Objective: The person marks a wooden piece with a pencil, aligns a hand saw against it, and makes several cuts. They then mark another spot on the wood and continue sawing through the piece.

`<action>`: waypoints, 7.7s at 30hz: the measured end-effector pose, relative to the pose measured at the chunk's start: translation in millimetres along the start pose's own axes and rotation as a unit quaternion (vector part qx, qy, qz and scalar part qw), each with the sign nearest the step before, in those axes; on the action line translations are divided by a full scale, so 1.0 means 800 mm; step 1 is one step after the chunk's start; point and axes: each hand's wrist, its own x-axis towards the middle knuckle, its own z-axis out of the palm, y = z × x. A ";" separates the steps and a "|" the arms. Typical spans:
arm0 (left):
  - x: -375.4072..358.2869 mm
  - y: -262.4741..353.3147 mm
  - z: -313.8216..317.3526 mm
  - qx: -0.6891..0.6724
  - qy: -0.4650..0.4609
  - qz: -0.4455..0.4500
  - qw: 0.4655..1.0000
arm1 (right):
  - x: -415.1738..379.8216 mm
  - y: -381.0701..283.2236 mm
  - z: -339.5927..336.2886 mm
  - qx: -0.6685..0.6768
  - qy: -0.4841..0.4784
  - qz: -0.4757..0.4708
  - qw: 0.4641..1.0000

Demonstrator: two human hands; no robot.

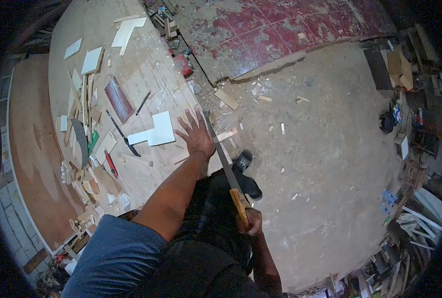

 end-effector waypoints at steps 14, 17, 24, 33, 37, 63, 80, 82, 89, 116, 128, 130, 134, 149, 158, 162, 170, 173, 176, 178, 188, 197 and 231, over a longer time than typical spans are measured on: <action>-0.004 0.000 0.021 0.028 0.051 0.027 0.998 | 0.001 -0.006 -0.015 0.012 0.023 -0.015 1.000; -0.002 0.004 0.011 0.039 0.039 0.013 0.998 | -0.002 0.007 -0.015 0.041 0.027 -0.015 0.999; -0.006 0.006 0.009 0.060 0.021 0.005 0.998 | -0.007 -0.021 -0.015 0.020 0.027 0.031 0.999; -0.003 -0.001 0.018 0.034 0.039 0.008 0.999 | 0.022 -0.123 -0.016 -0.064 -0.009 0.111 0.992; -0.006 0.000 0.012 0.049 0.033 0.003 0.998 | 0.025 -0.146 0.001 -0.100 0.001 0.139 0.985; -0.003 -0.001 0.012 0.033 0.028 -0.013 0.999 | 0.033 -0.100 0.014 -0.159 -0.014 0.011 0.987; -0.002 -0.003 0.008 0.025 0.015 -0.004 1.000 | 0.048 -0.176 -0.005 -0.099 -0.049 0.138 0.984; -0.001 -0.003 0.008 0.024 0.022 -0.004 0.999 | 0.051 -0.181 -0.001 -0.095 -0.046 0.144 0.984; 0.001 0.000 0.008 0.045 0.016 0.000 0.999 | 0.082 -0.233 0.007 -0.075 -0.044 0.191 0.978; 0.007 -0.006 0.011 0.035 0.008 -0.014 0.999 | 0.177 -0.320 0.024 -0.138 -0.132 0.165 0.968; 0.007 -0.005 0.002 0.053 -0.021 0.001 0.998 | 0.145 -0.297 0.028 -0.138 -0.099 0.120 0.978; 0.003 -0.004 -0.007 0.017 -0.038 0.004 0.999 | 0.137 -0.296 0.026 -0.114 -0.085 0.139 0.980; 0.003 -0.005 -0.001 -0.004 -0.018 0.010 1.000 | 0.133 -0.283 0.028 -0.122 -0.074 0.103 0.984; 0.004 -0.002 0.002 0.047 -0.011 -0.013 0.999 | 0.133 -0.287 0.034 -0.166 -0.049 0.132 0.976; 0.000 0.000 -0.009 0.041 -0.037 -0.017 0.998 | 0.124 -0.275 0.028 -0.162 -0.063 0.117 0.978; 0.001 0.004 -0.011 0.040 -0.027 -0.012 0.999 | 0.134 -0.286 0.027 -0.187 -0.041 0.099 0.976; 0.008 -0.003 0.011 0.082 -0.012 -0.022 0.996 | 0.144 -0.273 0.040 -0.225 -0.043 0.119 0.966; 0.004 0.000 0.008 0.061 0.001 -0.016 0.998 | 0.151 -0.250 0.044 -0.260 -0.022 0.083 0.962; 0.006 -0.001 -0.002 0.094 -0.044 -0.022 0.994 | 0.153 -0.277 0.036 -0.229 -0.026 0.063 0.971; 0.005 -0.006 0.013 0.029 -0.006 -0.003 1.000 | 0.170 -0.263 0.042 -0.242 -0.042 0.126 0.961; 0.005 -0.001 0.008 0.004 0.015 0.000 1.000 | 0.187 -0.222 0.055 -0.228 -0.065 0.130 0.963; 0.001 -0.004 0.001 0.007 0.008 -0.005 1.000 | 0.190 -0.194 0.047 -0.125 -0.007 0.112 0.986; -0.001 -0.009 -0.015 -0.016 -0.024 -0.011 1.000 | 0.195 -0.271 0.044 -0.224 -0.074 0.241 0.941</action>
